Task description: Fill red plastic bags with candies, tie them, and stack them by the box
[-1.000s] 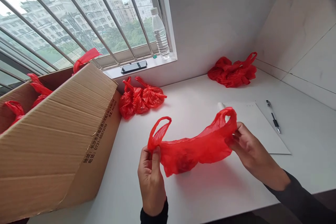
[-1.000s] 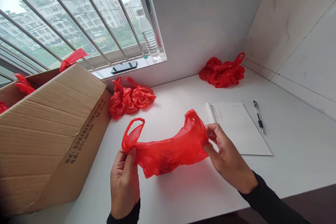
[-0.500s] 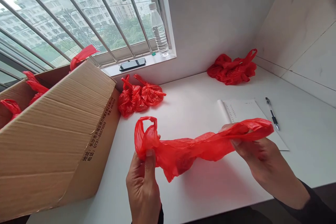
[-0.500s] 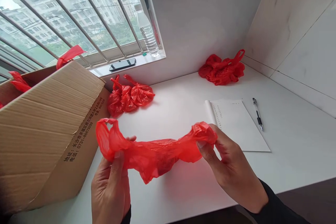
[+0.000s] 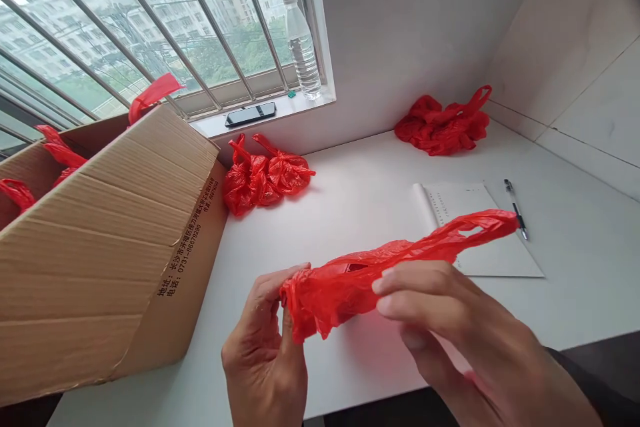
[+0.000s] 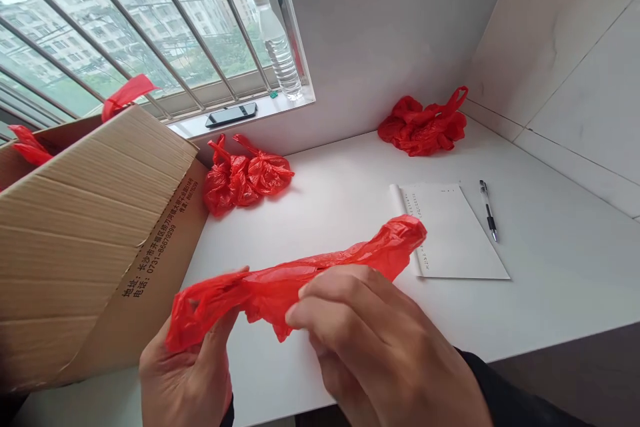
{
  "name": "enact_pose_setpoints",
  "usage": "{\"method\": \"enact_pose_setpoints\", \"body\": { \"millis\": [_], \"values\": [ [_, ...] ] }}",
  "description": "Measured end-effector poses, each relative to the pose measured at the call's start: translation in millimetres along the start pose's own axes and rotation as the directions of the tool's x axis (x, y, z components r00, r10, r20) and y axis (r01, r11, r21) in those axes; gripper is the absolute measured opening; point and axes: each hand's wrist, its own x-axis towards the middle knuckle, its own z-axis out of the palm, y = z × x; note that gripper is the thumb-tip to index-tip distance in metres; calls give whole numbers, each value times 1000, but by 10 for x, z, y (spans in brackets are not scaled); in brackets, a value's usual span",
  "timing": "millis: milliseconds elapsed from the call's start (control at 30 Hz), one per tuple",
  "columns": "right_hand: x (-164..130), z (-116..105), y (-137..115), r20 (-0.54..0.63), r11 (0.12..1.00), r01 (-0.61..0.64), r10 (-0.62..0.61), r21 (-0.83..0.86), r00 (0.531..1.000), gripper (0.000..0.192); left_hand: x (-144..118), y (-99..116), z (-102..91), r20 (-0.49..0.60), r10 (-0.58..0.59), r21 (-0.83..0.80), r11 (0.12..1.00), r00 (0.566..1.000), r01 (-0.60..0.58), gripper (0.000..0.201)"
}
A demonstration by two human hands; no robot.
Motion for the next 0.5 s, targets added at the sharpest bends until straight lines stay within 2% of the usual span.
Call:
{"method": "enact_pose_setpoints", "body": {
  "millis": [33, 100, 167, 267, 333, 367, 433, 500],
  "values": [
    [57, 34, 43, 99, 1000, 7, -6, -8, 995, 36, -16, 11, -2, 9, -10, -9, 1000, 1000, 10, 17],
    [146, 101, 146, 180, 998, -3, 15, -63, 984, 28, -46, 11, -15, 33, -36, -14, 999, 999, 36, 20],
    [169, 140, 220, 205, 988, -4, 35, -152, 978, 23, -70, -14, -38, 32, -40, -6, 999, 999, 40, 24],
    [112, 129, 221, 190, 968, 49, -1, -248, 982, 19, -102, -64, -75, 6, -46, 8, 999, 999, 46, 23],
    [74, 105, 182, 230, 965, 67, -7, -255, 973, 22, -142, -95, -86, -70, -45, 6, 999, 996, 46, 24],
    [66, 100, 163, 272, 966, 68, 3, -251, 962, 25, -171, -108, -83, -132, -2, -10, 1000, 991, 0, 27],
    [67, 112, 139, 352, 969, 41, 49, -243, 935, 29, -247, -131, -50, -216, 167, -24, 984, 962, -176, 36],
    [78, 154, 135, 403, 974, -37, 127, -224, 907, 27, -332, -143, 25, -179, 330, 36, 944, 927, -329, 52]
  ]
}}
